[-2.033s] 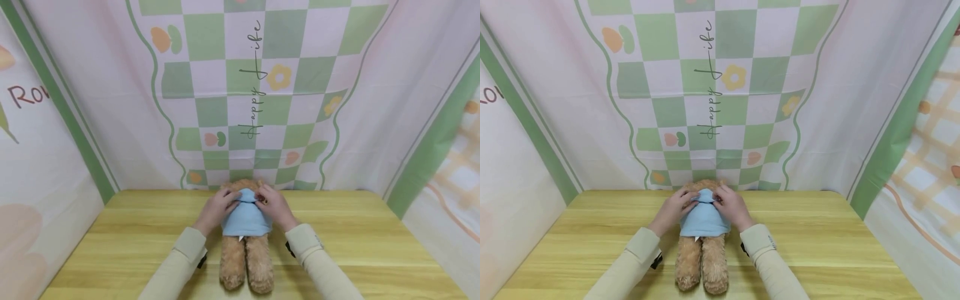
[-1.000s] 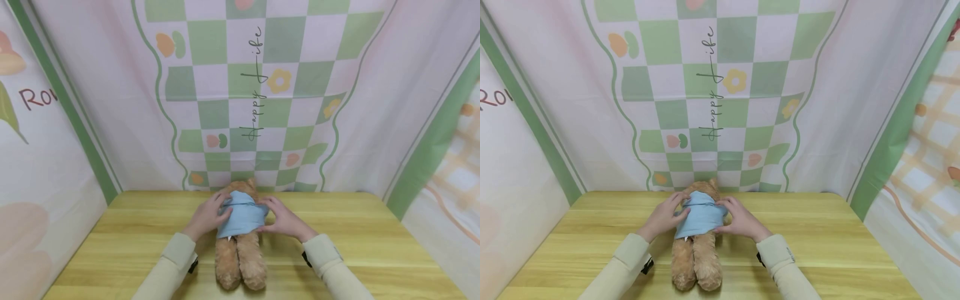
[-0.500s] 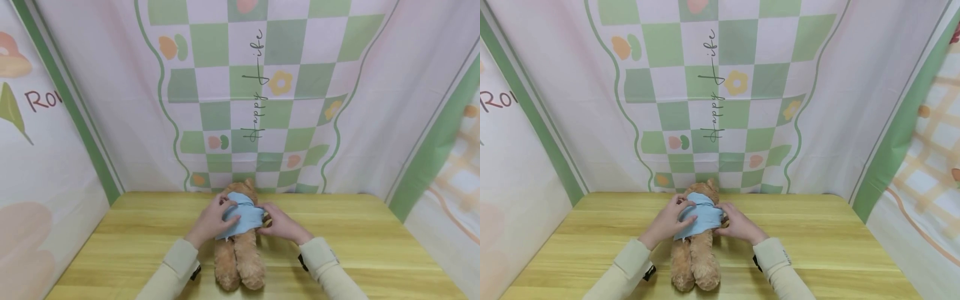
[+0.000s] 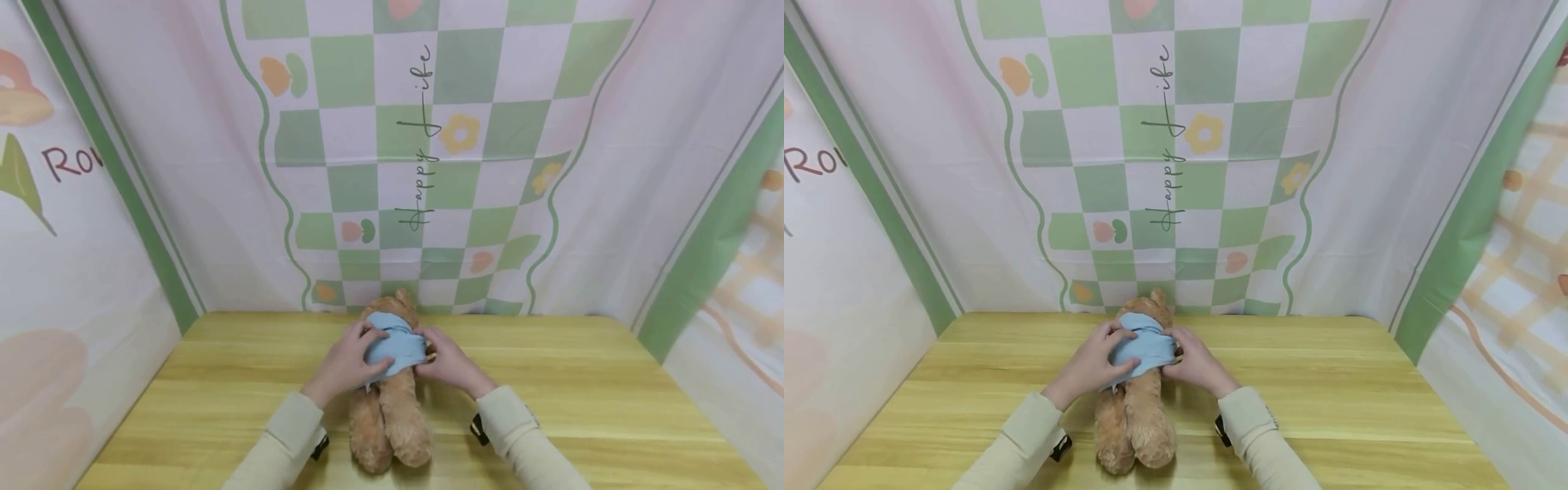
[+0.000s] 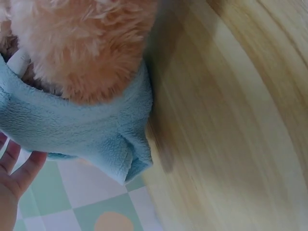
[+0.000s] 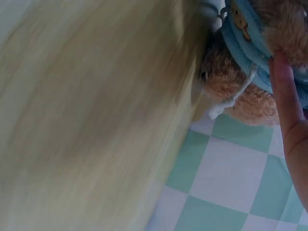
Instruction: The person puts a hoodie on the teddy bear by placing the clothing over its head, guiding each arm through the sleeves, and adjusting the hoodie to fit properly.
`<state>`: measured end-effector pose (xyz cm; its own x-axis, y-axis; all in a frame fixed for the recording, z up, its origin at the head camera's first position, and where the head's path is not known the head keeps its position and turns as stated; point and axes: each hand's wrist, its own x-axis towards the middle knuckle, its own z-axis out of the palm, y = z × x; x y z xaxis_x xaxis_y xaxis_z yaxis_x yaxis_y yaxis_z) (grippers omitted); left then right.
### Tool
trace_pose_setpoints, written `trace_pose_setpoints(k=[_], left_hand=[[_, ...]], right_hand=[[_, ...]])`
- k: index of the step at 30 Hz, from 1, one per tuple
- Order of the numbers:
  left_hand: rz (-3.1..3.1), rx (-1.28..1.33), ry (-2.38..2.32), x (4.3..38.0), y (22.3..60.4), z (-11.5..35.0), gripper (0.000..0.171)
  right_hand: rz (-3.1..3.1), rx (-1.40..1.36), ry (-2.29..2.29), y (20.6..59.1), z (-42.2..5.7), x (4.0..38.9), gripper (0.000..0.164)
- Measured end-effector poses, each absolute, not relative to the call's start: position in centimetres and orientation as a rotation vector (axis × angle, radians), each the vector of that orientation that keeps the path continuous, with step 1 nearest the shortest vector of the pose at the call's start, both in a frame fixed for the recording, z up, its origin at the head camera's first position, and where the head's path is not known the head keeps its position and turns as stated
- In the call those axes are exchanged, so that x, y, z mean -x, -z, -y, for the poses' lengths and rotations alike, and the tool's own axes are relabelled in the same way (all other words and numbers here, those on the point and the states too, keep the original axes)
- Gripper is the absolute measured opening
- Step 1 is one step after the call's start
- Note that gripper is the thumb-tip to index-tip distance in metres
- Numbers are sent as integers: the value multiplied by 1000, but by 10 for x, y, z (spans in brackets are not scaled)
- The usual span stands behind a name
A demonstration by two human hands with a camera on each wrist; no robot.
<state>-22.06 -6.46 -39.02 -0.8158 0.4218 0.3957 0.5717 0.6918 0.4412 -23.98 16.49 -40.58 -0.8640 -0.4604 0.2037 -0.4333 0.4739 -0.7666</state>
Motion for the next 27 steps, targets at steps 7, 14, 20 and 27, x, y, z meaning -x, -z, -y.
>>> trace_pose_setpoints(k=[7, 14, 20, 27], left_hand=[[2669, 753, 935, 220, 389, 65, 39], [2629, 767, 954, 223, 393, 62, 41], [2617, 787, 942, 224, 397, 55, 45], [2674, 812, 1057, 220, 404, 47, 51]], right_hand=[[-2669, 705, 1441, 402, -165, 241, 52], [-2616, 710, 1409, 390, -170, 241, 55], [-2772, 860, 1205, 372, -176, 243, 45], [-2863, 937, 1069, 350, -181, 242, 37]])
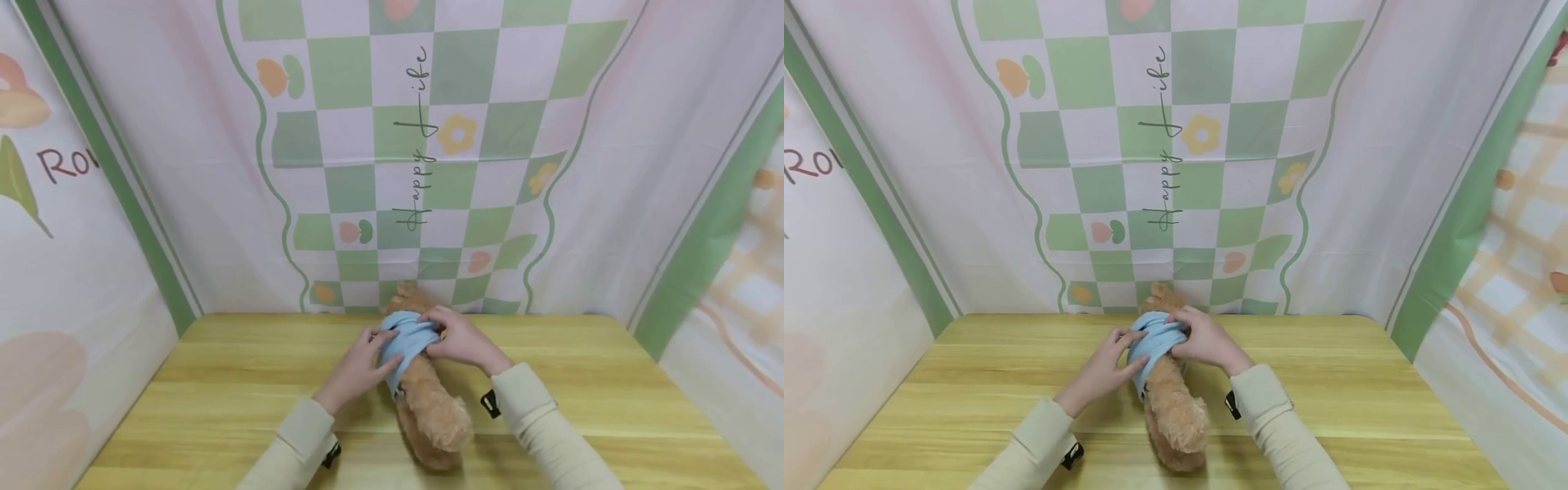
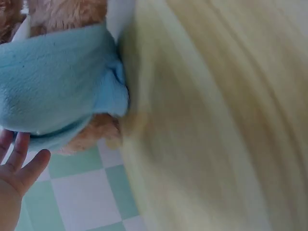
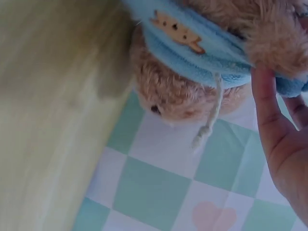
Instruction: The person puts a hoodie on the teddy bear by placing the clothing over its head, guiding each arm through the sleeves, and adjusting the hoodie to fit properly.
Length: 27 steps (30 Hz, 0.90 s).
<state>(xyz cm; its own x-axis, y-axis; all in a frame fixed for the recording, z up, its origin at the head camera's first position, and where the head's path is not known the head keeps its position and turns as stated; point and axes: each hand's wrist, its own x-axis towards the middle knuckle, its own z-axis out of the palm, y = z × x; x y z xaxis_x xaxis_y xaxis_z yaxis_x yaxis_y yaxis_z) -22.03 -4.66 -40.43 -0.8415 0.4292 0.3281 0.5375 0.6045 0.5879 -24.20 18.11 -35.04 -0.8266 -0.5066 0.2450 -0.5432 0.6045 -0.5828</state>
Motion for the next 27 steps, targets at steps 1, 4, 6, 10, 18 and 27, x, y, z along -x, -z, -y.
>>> trace_pose_setpoints(k=[1, 4, 6, 10, 18, 27], left_hand=[[2682, 809, 1079, 220, 406, 45, 51], [2669, 812, 1153, 219, 412, 42, 51], [2654, 822, 1197, 218, 416, 41, 50], [2645, 843, 1282, 219, 426, 41, 48], [2719, 867, 1338, 226, 427, 60, 44], [2586, 651, 1202, 228, 405, 70, 42]], right_hand=[[2766, -912, -1021, 348, -182, 241, 36], [2773, -926, -997, 344, -182, 239, 34], [2771, -933, -1002, 342, -181, 237, 34], [2775, -923, -1041, 346, -179, 235, 38], [2683, -1003, -1079, 359, -164, 235, 52], [2634, -1130, -1103, 367, -152, 231, 62]])
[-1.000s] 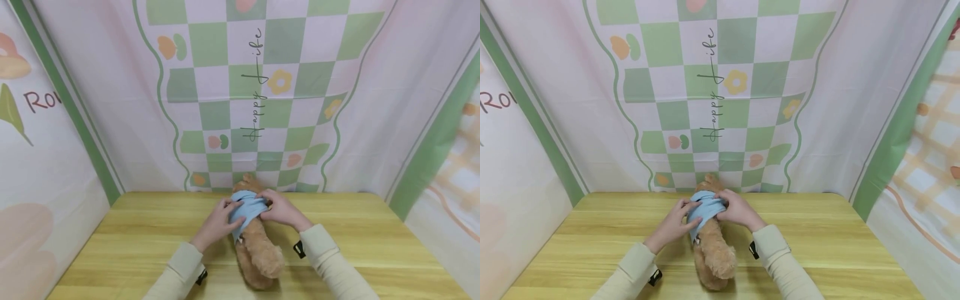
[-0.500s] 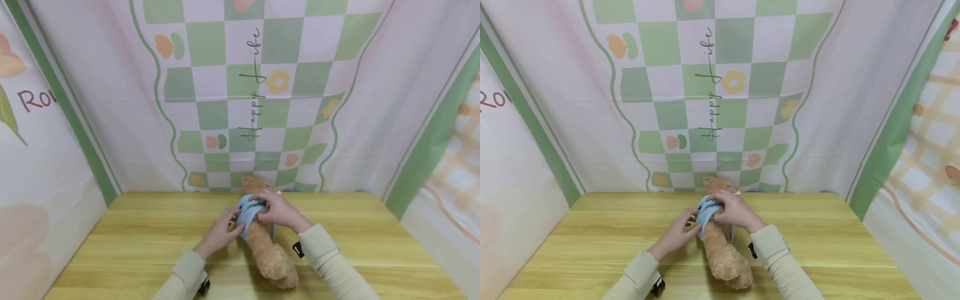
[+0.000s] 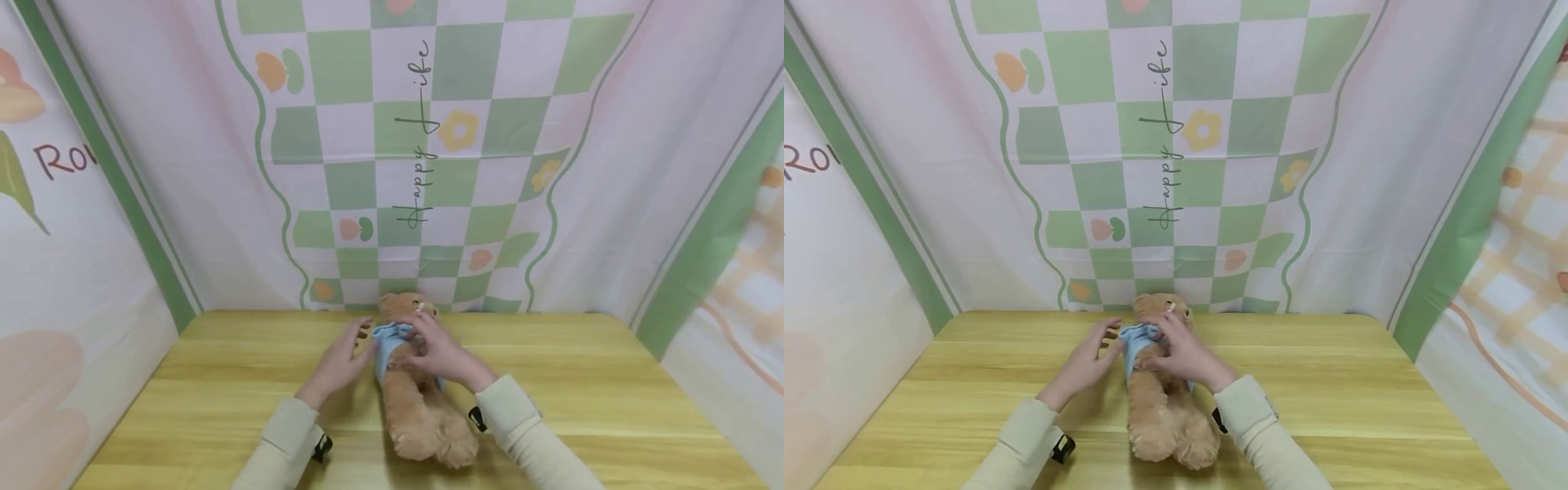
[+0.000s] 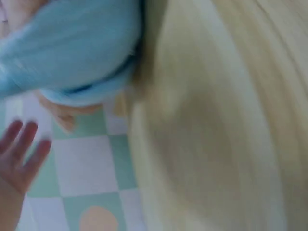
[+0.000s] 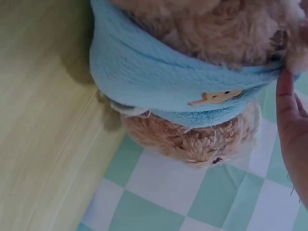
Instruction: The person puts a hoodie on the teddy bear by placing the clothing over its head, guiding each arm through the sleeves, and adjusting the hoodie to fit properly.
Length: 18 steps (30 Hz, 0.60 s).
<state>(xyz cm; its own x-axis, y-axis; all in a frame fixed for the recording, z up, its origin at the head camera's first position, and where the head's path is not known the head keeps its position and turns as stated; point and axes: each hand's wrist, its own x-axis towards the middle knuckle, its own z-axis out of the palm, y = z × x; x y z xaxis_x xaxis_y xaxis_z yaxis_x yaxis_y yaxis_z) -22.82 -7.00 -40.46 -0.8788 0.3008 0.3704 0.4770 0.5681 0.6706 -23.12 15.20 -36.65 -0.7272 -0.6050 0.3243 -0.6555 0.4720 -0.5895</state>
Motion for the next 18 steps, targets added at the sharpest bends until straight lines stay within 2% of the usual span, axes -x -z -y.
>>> trace_pose_setpoints(k=[4, 7, 11, 14, 18], left_hand=[[2488, 558, 988, 228, 395, 68, 28], [2475, 587, 890, 227, 390, 67, 23], [2562, 657, 755, 225, 387, 65, 36], [2630, 641, 683, 223, 387, 64, 43], [2673, 609, 684, 224, 387, 64, 43]], right_hand=[[2656, -1124, -1133, 366, -152, 227, 56], [2713, -1032, -1070, 368, -154, 226, 44], [2830, -879, -954, 372, -159, 226, 26], [2902, -808, -924, 376, -163, 227, 24], [2981, -765, -960, 379, -169, 227, 24]])
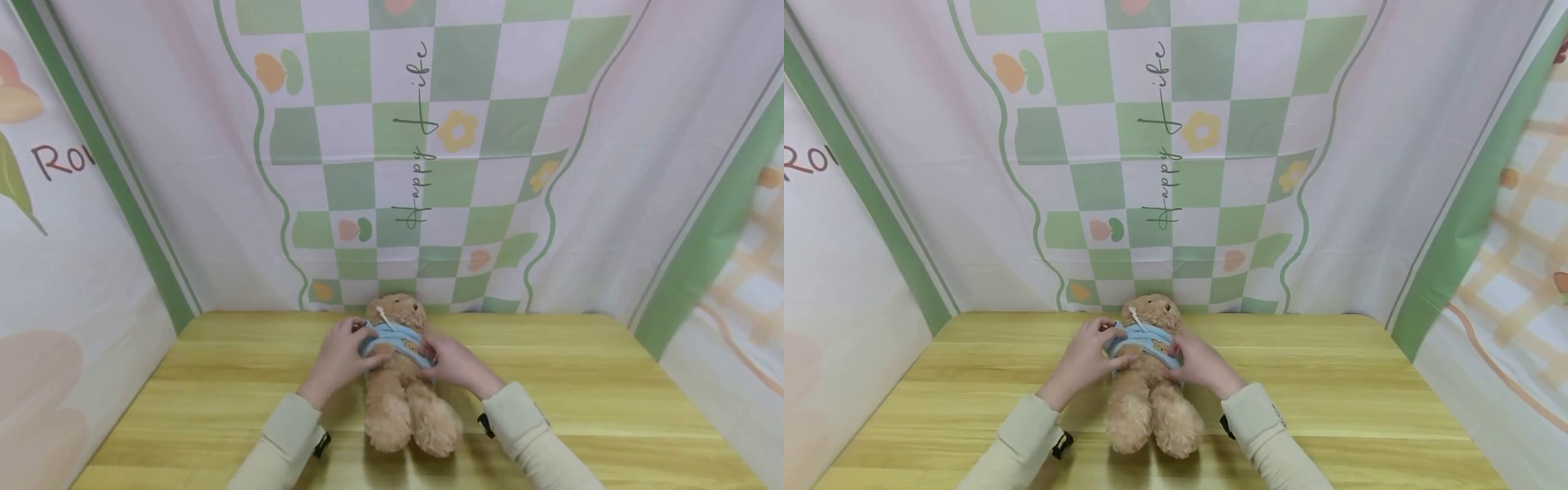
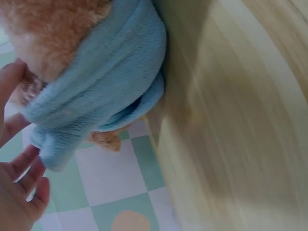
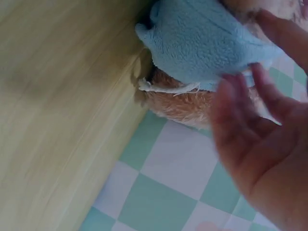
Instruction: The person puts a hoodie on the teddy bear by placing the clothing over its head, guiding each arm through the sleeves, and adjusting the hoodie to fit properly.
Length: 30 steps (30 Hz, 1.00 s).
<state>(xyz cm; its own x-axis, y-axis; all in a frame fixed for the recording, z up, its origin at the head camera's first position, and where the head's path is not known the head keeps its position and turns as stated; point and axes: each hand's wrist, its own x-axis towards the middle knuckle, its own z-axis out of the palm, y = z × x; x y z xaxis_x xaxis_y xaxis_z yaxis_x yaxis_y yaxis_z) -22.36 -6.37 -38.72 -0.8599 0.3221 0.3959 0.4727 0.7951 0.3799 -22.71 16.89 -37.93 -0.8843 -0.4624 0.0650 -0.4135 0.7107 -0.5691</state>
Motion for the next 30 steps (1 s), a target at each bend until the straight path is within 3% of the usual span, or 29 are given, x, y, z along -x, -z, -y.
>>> trace_pose_setpoints(k=[10, 19, 30], left_hand=[[2802, 690, 761, 224, 389, 56, 44], [2719, 617, 916, 225, 411, 53, 30], [2640, 544, 667, 226, 411, 49, 13]], right_hand=[[-2962, 580, 844, 384, -164, 225, 12], [-3280, 575, 694, 386, -159, 227, 8], [-3125, 682, 887, 389, -151, 228, 29]])
